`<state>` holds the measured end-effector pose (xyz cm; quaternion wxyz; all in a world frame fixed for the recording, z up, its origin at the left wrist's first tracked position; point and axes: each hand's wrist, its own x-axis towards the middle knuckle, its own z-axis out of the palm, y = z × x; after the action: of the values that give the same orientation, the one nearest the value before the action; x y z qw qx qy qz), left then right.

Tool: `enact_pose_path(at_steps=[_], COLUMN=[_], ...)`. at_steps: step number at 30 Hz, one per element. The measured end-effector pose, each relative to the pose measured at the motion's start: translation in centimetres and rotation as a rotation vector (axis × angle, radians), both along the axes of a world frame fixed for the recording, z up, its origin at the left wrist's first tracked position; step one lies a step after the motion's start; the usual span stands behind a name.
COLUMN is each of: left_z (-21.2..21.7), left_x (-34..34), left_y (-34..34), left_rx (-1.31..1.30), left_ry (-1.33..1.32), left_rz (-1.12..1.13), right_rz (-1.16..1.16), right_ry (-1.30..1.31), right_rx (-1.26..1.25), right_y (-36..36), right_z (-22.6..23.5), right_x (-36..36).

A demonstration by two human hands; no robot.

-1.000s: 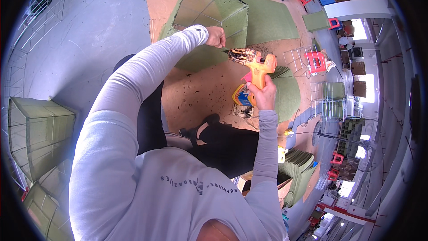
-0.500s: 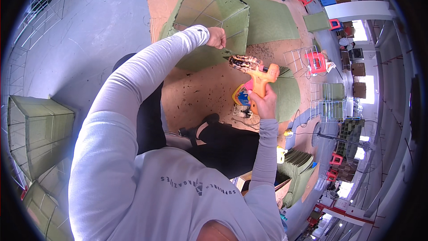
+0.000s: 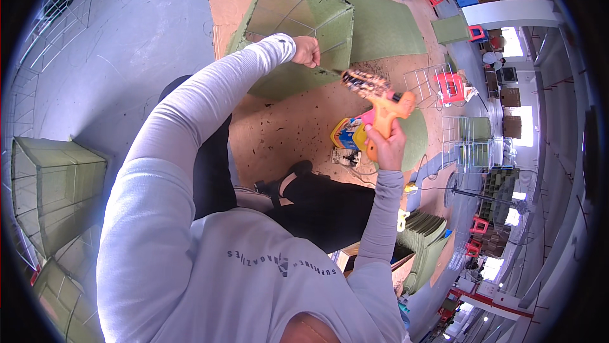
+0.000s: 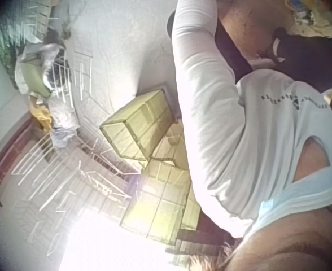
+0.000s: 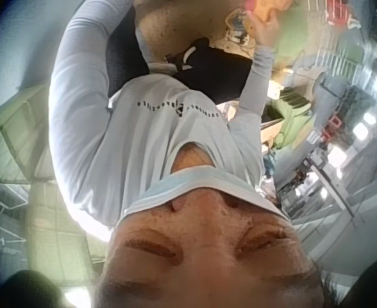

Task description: Using a hot glue gun to secure green fabric onto a wire mesh frame to assemble storage cubes.

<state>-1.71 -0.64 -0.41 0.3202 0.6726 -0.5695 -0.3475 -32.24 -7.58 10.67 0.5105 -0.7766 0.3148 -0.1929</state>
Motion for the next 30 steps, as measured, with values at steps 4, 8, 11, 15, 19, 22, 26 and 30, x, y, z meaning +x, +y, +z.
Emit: enact_pose_path(at_steps=[4,8,11,15,19,22,26,30], left_z=[-0.7,-1.0,-0.3,0.2,0.5,0.5,0.2,0.0], left_x=[0.3,0.7,0.4,0.5,0.5,0.4,0.3,0.4], left_y=[-0.2,-0.1,0.0,0.7,0.9,1.0,1.0,1.3], left_rx=[-0.010,-0.018,0.012,0.053,0.068,0.069,0.063,0.056], left_ry=[-0.012,0.023,0.040,0.052,0.055,0.046,0.025,0.024], left_rz=[0.013,0.028,0.001,-0.016,-0.015,-0.024,-0.043,-0.073], right_rz=[0.028,0.029,-0.015,-0.101,-0.153,-0.156,-0.050,0.092], right_ry=[0.089,0.015,-0.069,-0.217,-0.357,-0.344,-0.201,0.000], right_rx=[0.009,-0.083,-0.066,-0.004,0.149,0.208,0.171,-0.018], right_y=[1.5,0.8,0.7,-0.7,-1.1,-1.4,-1.9,-3.4], right_z=[-1.8,-2.5,-0.3,2.4,3.2,2.1,-0.4,-0.1], right_x=[0.7,2.0,1.2,-0.9,-2.7,-3.3,-2.5,0.7])
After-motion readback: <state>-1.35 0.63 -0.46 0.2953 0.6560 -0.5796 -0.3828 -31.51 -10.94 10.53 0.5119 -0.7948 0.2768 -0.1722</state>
